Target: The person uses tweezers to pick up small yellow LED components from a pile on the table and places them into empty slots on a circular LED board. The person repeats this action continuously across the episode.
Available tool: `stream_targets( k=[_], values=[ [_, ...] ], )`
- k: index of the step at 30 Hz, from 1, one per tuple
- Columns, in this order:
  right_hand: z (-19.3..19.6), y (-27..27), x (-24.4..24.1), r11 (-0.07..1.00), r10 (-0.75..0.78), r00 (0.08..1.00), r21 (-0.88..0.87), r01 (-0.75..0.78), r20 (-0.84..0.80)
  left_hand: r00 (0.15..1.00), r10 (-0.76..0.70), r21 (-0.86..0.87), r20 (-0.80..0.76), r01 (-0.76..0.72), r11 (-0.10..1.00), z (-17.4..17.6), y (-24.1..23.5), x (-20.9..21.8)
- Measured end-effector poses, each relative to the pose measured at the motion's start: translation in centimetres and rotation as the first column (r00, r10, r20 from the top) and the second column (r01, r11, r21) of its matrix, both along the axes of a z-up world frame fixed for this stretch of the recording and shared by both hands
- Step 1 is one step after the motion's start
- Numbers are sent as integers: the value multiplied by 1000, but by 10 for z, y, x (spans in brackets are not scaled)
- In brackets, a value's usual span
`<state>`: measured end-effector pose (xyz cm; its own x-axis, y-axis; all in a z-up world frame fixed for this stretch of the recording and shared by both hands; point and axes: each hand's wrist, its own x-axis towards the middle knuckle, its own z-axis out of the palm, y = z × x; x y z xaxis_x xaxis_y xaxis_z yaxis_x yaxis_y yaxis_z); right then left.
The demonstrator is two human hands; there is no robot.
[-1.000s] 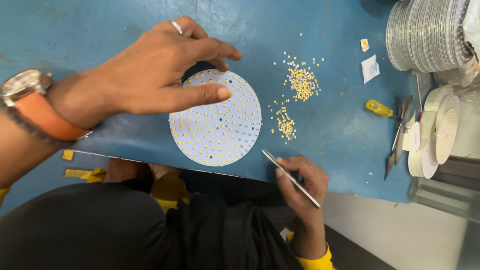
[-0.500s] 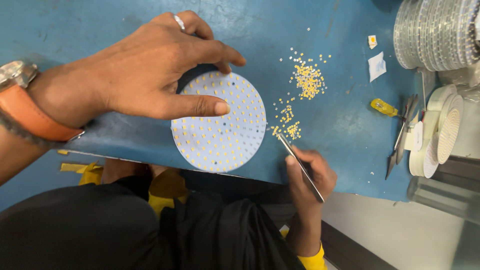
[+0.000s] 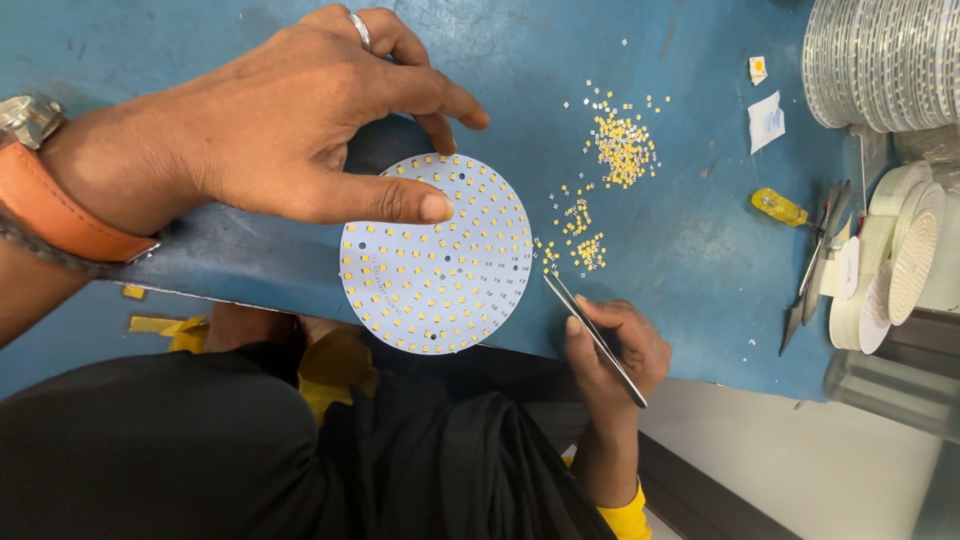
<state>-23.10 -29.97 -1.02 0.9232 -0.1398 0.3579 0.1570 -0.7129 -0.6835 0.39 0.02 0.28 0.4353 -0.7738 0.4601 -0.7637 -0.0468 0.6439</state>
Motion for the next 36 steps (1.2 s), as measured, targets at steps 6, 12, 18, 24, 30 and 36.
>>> stream_targets(
  k=[6,12,18,24,30,36],
  values=[
    [0,0,2,999,-6,1000,-43,6,-14,1000,10,7,28,-10,1000,1,-1,0],
    [3,-4,-1,1000,1,999,23,0,-40,1000,-2,10,27,2,1000,-1,-1,1],
    [4,0,1,999,5,998,-47,-8,-68,1000,-11,4,26,11,1000,-1,-1,2],
    [4,0,1,999,23,998,-31,-24,-60,999,-13,8,43,13,1000,-2,-1,2],
    [-2,-4,-6,1000,-2,999,29,3,-33,1000,-6,39,-2,6,999,1,4,0],
    [-4,19,-10,985,127,992,117,-124,-20,995,-51,19,85,49,999,3,4,-3]
  ],
)
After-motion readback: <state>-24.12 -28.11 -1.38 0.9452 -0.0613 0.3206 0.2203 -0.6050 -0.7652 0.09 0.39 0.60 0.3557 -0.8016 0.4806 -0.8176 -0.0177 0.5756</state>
